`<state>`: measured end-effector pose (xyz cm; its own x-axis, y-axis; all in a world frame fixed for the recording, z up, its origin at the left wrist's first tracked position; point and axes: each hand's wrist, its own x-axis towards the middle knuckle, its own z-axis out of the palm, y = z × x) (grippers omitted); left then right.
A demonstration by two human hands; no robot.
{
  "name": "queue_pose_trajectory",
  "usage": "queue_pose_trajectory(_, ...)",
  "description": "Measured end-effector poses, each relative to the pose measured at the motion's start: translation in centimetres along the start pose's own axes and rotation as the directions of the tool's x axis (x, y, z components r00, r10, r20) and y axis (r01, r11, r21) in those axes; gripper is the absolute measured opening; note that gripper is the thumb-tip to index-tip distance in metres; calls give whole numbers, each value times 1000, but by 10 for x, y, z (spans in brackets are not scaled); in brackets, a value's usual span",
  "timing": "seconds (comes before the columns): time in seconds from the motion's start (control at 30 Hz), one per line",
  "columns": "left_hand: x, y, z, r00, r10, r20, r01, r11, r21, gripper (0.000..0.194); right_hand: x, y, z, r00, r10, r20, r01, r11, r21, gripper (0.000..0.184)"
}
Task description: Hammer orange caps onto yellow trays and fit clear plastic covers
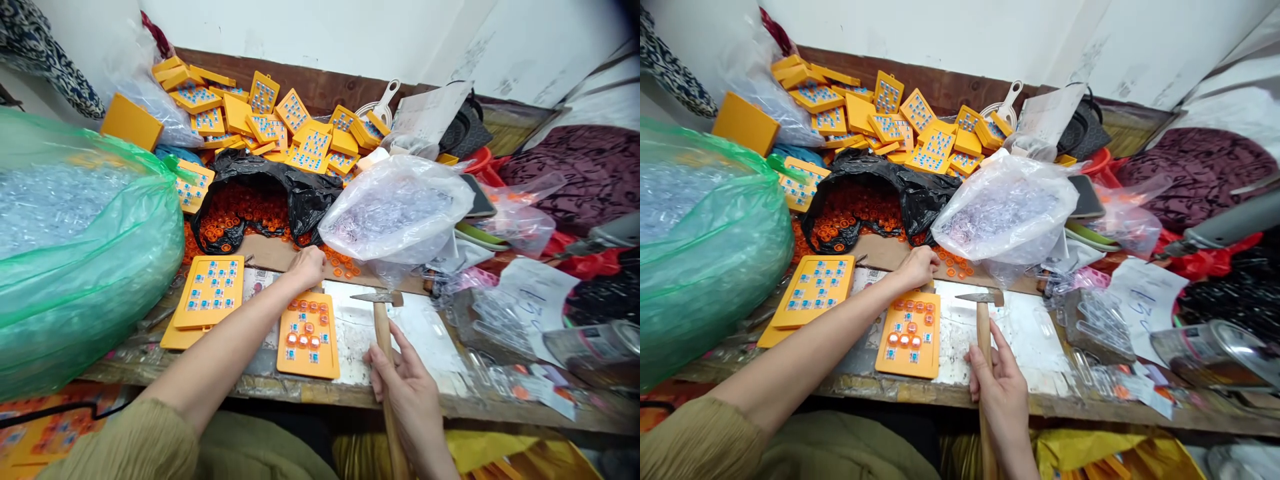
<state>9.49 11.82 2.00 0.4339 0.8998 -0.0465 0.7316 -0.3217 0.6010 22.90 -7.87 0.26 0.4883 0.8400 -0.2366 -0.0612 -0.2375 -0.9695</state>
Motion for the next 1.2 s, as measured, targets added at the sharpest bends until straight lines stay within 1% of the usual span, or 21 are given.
queue_pose_trajectory(0.1,-38,9,-8,997,65,-46,-67,997,-30,21,-12,1,-3,998,-54,-30,52,997,-65,87)
queue_pose_trajectory(0.17,-79,10,-12,989,123,-88,-129,990,-64,29,-25,2,-8,988,-139,-62,125,975,-183,68)
queue_pose_trajectory(0.23,-125,5,-14,965,208,-158,-229,966,-124,29,-39,4,-14,957,-290,-30,267,911,-313,46)
queue_pose_trajectory(0.27,-146,0,-12,945,243,-220,-276,951,-138,27,-45,4,-16,925,-377,36,364,859,-360,39)
queue_pose_trajectory(0.3,-163,-5,-10,939,245,-240,-284,949,-140,29,-49,4,-18,881,-454,133,468,795,-386,37)
queue_pose_trajectory(0.37,-187,-14,-1,934,233,-272,-277,951,-139,32,-54,4,-18,775,-536,335,632,671,-387,44)
queue_pose_trajectory(0.43,-196,-21,9,929,217,-300,-266,954,-135,33,-56,3,-14,702,-556,446,710,600,-369,53)
queue_pose_trajectory(0.47,-197,-23,14,921,214,-324,-269,954,-134,33,-56,3,-11,687,-558,466,723,590,-360,55)
queue_pose_trajectory(0.63,-195,-25,25,892,182,-414,-269,949,-163,33,-63,1,1,684,-540,491,717,622,-315,52)
queue_pose_trajectory(0.73,-196,-26,23,893,140,-429,-255,940,-225,34,-64,-1,0,646,-615,452,761,562,-324,56)
queue_pose_trajectory(0.8,-197,-28,25,894,121,-431,-248,936,-250,36,-62,-3,-3,608,-600,520,793,499,-351,58)
queue_pose_trajectory(0.83,-197,-28,27,896,121,-427,-245,937,-248,37,-60,-3,-4,593,-561,577,802,473,-365,57)
queue_pose_trajectory(0.9,-197,-28,31,899,126,-419,-237,945,-224,38,-56,-1,-6,573,-480,664,811,449,-374,57)
queue_pose_trajectory(0.93,-197,-26,32,901,129,-415,-235,948,-213,38,-54,0,-6,569,-467,677,812,453,-369,58)
queue_pose_trajectory(1.0,-197,-22,23,905,151,-399,-239,953,-183,41,-51,5,-9,589,-483,648,794,494,-354,59)
queue_pose_trajectory(1.03,-196,-20,10,893,188,-410,-264,955,-138,42,-49,8,-11,621,-499,604,771,526,-358,58)
queue_pose_trajectory(1.07,-194,-17,-8,861,246,-445,-301,952,-56,41,-47,11,-14,677,-510,530,728,567,-386,55)
queue_pose_trajectory(1.1,-192,-15,-33,820,313,-480,-328,943,55,42,-45,13,-16,750,-501,432,659,620,-425,51)
queue_pose_trajectory(1.13,-189,-14,-63,731,403,-550,-335,915,225,35,-43,13,-18,824,-472,315,567,687,-455,49)
queue_pose_trajectory(1.17,-187,-16,-95,640,464,-612,-266,881,391,31,-42,12,-19,886,-418,200,461,758,-460,49)
queue_pose_trajectory(1.2,-184,-20,-129,587,486,-647,-132,846,516,31,-41,10,-19,931,-351,102,359,825,-437,52)
